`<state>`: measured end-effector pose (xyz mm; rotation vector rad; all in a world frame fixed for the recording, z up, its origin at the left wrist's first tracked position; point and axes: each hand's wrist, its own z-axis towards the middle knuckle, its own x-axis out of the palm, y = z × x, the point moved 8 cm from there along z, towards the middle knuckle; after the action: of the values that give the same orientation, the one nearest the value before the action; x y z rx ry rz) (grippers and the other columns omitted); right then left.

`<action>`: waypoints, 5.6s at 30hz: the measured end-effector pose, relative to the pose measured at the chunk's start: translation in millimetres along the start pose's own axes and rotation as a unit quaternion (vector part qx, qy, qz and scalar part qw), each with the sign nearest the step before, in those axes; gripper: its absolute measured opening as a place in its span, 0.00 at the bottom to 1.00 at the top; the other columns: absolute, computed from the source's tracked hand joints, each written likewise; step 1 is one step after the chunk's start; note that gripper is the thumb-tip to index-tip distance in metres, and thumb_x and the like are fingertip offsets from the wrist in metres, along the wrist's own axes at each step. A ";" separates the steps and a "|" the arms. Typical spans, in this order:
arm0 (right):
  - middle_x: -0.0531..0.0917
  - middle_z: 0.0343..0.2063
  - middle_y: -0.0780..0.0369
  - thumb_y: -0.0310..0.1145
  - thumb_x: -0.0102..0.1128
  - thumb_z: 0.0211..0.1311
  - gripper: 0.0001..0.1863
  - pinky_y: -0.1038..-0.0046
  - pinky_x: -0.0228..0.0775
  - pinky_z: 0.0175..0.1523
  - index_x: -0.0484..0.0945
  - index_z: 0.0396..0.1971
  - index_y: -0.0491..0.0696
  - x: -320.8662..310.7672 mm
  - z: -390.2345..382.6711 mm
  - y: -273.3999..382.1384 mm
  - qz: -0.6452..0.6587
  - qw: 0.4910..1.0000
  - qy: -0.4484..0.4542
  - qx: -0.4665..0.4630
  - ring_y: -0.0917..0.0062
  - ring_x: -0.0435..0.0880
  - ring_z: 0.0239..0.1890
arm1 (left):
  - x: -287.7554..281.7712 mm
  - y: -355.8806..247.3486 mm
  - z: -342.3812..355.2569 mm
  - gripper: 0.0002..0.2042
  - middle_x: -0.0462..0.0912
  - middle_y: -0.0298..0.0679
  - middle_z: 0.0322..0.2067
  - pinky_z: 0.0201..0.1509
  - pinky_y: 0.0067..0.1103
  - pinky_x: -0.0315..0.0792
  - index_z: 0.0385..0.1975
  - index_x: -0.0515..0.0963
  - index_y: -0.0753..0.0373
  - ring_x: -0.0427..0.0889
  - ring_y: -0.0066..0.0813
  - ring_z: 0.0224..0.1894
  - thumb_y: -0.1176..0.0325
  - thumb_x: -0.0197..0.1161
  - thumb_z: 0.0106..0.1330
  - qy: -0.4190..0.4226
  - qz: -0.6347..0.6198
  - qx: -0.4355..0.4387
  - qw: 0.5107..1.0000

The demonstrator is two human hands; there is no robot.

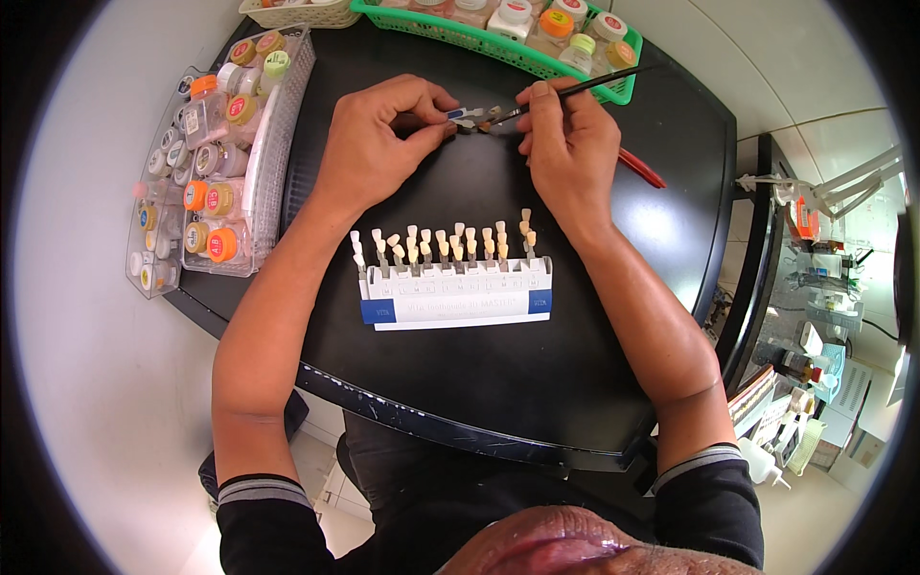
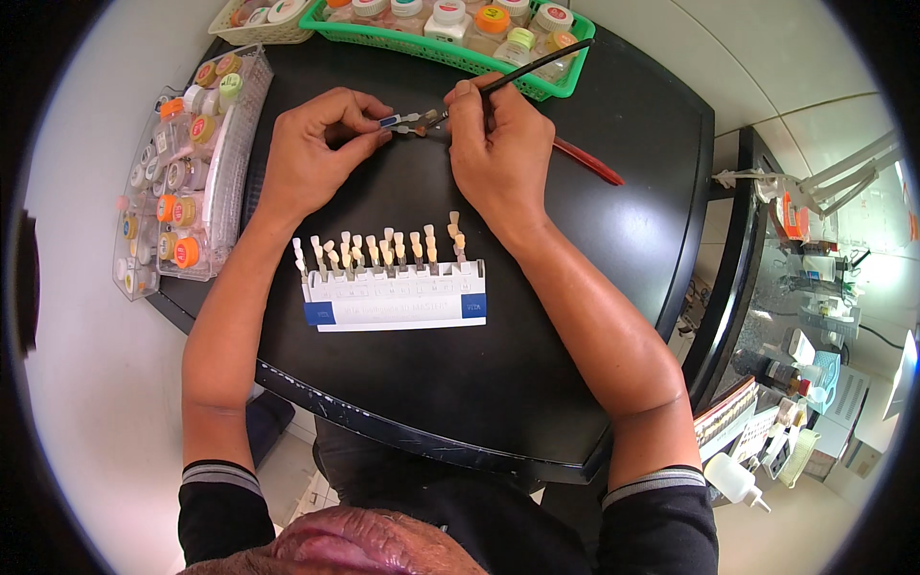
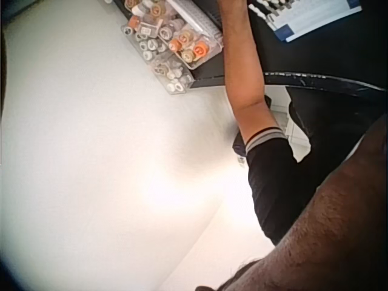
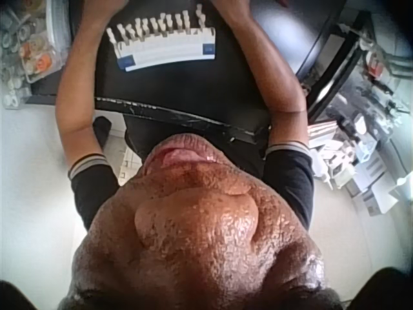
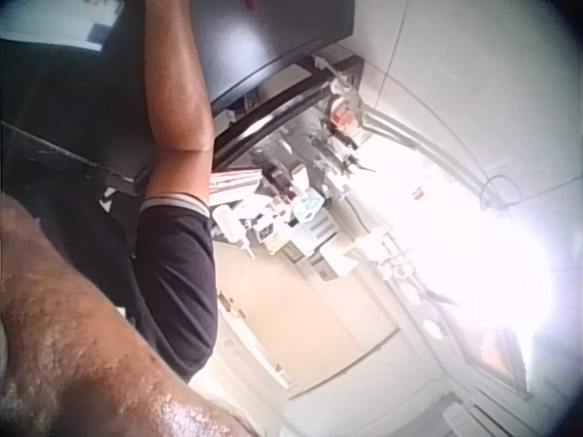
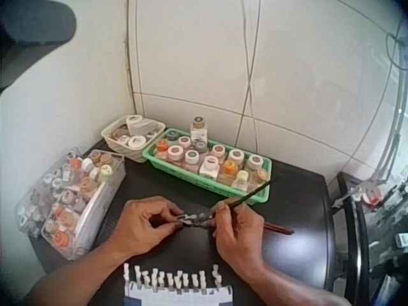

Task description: The person applies stain to a dental prosthetic using a fine brush, comparing it against a dental shade guide.

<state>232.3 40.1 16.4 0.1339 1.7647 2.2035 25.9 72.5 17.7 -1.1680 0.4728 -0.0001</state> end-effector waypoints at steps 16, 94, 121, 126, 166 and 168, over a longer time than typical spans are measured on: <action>0.81 0.17 0.67 0.31 0.63 0.77 0.12 0.79 0.67 0.28 0.85 0.34 0.39 -1.1 1.3 -2.7 -0.013 0.999 -0.009 -0.030 0.89 0.77 0.21 | 3.4 -6.2 -0.3 0.07 0.90 0.42 0.46 0.49 0.19 0.85 0.31 0.79 0.70 0.88 0.19 0.44 0.87 0.72 0.64 0.013 0.017 0.029 0.999; 0.90 0.27 0.61 0.32 0.66 0.79 0.12 0.81 0.78 0.28 0.86 0.40 0.36 4.1 -5.7 15.4 0.056 0.995 0.010 -0.087 0.85 0.87 0.24 | -0.3 15.1 -0.6 0.06 0.87 0.39 0.47 0.51 0.16 0.84 0.37 0.82 0.70 0.86 0.17 0.45 0.82 0.74 0.67 0.008 -0.042 -0.065 0.997; 0.89 0.32 0.59 0.33 0.58 0.84 0.12 0.80 0.80 0.31 0.84 0.45 0.38 2.3 -7.0 21.1 0.106 0.983 0.022 -0.146 0.83 0.88 0.27 | 0.5 11.8 1.2 0.07 0.85 0.42 0.46 0.55 0.19 0.85 0.46 0.77 0.70 0.91 0.28 0.49 0.85 0.64 0.73 0.011 -0.078 -0.069 0.994; 0.90 0.32 0.60 0.31 0.58 0.83 0.12 0.80 0.80 0.32 0.84 0.44 0.38 8.3 -6.9 20.2 0.041 0.987 0.052 -0.144 0.84 0.88 0.28 | 1.3 13.8 0.9 0.09 0.84 0.43 0.47 0.57 0.20 0.86 0.51 0.74 0.71 0.92 0.31 0.50 0.86 0.60 0.74 0.018 -0.097 -0.072 0.993; 0.89 0.37 0.62 0.35 0.55 0.86 0.13 0.83 0.74 0.36 0.83 0.54 0.42 0.6 -10.7 23.6 0.066 0.985 0.038 -0.153 0.87 0.81 0.30 | -2.0 21.6 1.1 0.13 0.87 0.38 0.42 0.51 0.20 0.83 0.59 0.83 0.69 0.89 0.22 0.45 0.81 0.57 0.79 -0.046 -0.040 -0.070 0.996; 0.89 0.40 0.62 0.35 0.54 0.86 0.14 0.83 0.73 0.36 0.82 0.57 0.44 3.5 -10.3 26.5 0.078 0.982 0.050 -0.162 0.87 0.80 0.31 | -9.1 19.0 0.7 0.13 0.88 0.36 0.39 0.48 0.20 0.82 0.58 0.84 0.67 0.87 0.20 0.41 0.79 0.57 0.81 -0.069 -0.018 -0.059 0.996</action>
<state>221.4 26.5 39.1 0.0898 1.4604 2.6190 13.3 83.0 4.4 -1.2833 0.3327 0.0789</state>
